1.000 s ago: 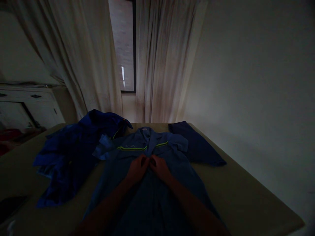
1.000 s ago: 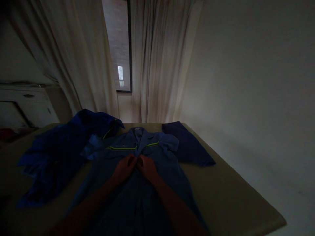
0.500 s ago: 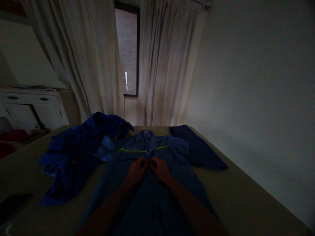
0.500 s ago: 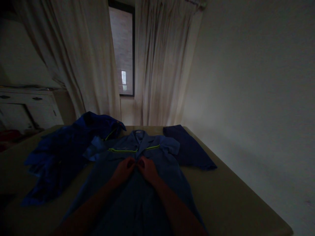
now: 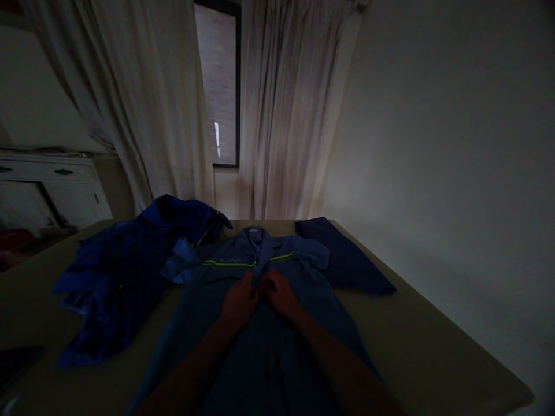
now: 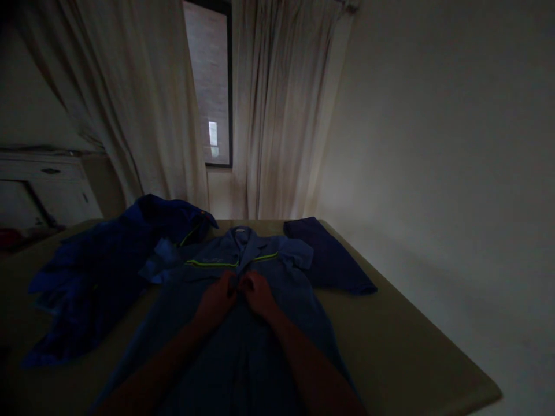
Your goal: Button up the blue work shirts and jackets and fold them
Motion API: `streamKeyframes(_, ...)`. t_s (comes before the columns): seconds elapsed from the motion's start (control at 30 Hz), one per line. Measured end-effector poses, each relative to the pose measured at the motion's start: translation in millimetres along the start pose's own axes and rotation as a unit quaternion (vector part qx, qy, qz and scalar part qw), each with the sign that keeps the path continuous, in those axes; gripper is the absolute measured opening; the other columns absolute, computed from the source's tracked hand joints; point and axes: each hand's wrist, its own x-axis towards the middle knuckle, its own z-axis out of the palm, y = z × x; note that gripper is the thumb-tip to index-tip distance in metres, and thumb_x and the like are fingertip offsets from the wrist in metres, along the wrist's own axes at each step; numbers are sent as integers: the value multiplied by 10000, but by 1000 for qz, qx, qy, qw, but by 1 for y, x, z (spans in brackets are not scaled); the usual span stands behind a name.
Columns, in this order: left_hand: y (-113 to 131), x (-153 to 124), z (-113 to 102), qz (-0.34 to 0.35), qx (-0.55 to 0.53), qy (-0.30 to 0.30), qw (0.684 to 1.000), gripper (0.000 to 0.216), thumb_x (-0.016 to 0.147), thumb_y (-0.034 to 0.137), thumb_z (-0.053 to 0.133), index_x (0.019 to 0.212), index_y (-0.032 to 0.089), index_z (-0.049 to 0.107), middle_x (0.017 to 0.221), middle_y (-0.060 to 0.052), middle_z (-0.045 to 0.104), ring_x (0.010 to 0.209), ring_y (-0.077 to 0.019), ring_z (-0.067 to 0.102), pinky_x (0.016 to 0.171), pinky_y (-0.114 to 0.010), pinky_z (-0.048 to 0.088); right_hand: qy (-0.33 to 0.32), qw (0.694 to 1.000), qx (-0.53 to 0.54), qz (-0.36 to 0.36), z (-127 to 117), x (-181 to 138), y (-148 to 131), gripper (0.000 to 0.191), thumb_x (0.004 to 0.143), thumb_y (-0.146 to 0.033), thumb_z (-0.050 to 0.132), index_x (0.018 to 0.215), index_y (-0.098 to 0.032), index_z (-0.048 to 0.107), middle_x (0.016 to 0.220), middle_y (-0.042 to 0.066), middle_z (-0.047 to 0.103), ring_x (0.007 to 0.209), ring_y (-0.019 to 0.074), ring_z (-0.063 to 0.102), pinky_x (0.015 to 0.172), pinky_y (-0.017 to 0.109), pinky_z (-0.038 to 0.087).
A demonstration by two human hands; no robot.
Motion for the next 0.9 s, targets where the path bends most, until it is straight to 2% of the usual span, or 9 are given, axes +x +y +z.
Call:
streamKeyframes(0.07, 4, -4, -2, 52, 74, -4, 996, 274, 946, 169, 532, 1212, 221, 571, 1067, -69, 713, 1058, -218, 665, 915, -306, 455, -7, 999, 25, 38, 0, 2, 1, 58, 864, -192, 654, 903, -186, 697, 879, 14, 688, 813, 168, 624, 755, 265, 464)
streamKeyframes(0.17, 8, -8, -6, 114, 160, -5, 981, 228, 999, 160, 436, 1110, 218, 627, 1070, -82, 714, 1051, -224, 664, 925, -316, 460, -24, 996, 46, 75, 1, 5, 3, 80, 859, -195, 653, 881, -179, 729, 797, 12, 708, 767, 173, 650, 705, 260, 475)
streamKeyframes(0.37, 4, -7, -8, 103, 186, 6, 977, 258, 1046, 223, 379, 1015, 204, 635, 1048, -81, 687, 983, -216, 671, 849, -307, 470, 4, 997, 43, 63, -4, 5, -6, 174, 910, -243, 600, 920, -170, 757, 877, 48, 758, 835, 191, 692, 752, 275, 496)
streamKeyframes(0.43, 0, -5, -6, 83, 162, -7, 983, 259, 1051, 238, 374, 1003, 205, 627, 1050, -76, 685, 972, -206, 675, 839, -301, 473, 25, 998, 4, 54, -13, 0, -19, 164, 919, -248, 594, 930, -176, 741, 894, 47, 757, 832, 179, 689, 756, 269, 487)
streamKeyframes(0.5, -3, -3, -4, 75, 131, -20, 988, 261, 1051, 228, 358, 1034, 213, 618, 1066, -70, 690, 976, -194, 677, 851, -299, 474, 6, 996, -79, 49, -24, -11, -36, 146, 900, -316, 649, 874, -194, 723, 831, 34, 745, 768, 178, 675, 707, 270, 468)
streamKeyframes(0.6, -5, -2, 0, 81, 106, -16, 991, 296, 1056, 205, 304, 1140, 214, 587, 1109, -84, 696, 1030, -192, 672, 897, -306, 468, -93, 965, -236, 66, -36, -40, -62, 278, 796, -487, 757, 798, -212, 714, 796, 61, 743, 735, 231, 677, 653, 305, 446)
streamKeyframes(0.67, 0, -3, -1, 86, 98, -4, 991, 287, 1060, 221, 296, 1135, 207, 572, 1095, -92, 693, 1038, -201, 671, 899, -310, 467, -138, 937, -309, 92, -37, -62, -72, 346, 746, -516, 783, 871, -197, 730, 881, 121, 758, 779, 289, 699, 649, 336, 452)
streamKeyframes(0.8, 19, -20, -12, 85, 61, -1, 994, 262, 1060, 293, 321, 1011, 227, 570, 1014, -65, 685, 962, -197, 675, 849, -299, 464, -136, 926, -332, 117, -32, -86, -73, 256, 847, -341, 652, 1025, -168, 714, 1000, 168, 757, 865, 306, 723, 669, 335, 452)
streamKeyframes(0.9, 26, -45, -19, 78, 86, -75, 990, 217, 1014, 354, 430, 965, 234, 603, 980, -50, 690, 919, -212, 672, 808, -312, 456, -141, 928, -320, 127, -33, -84, -67, 200, 888, -238, 547, 955, -183, 726, 953, 134, 767, 860, 263, 726, 669, 302, 427)
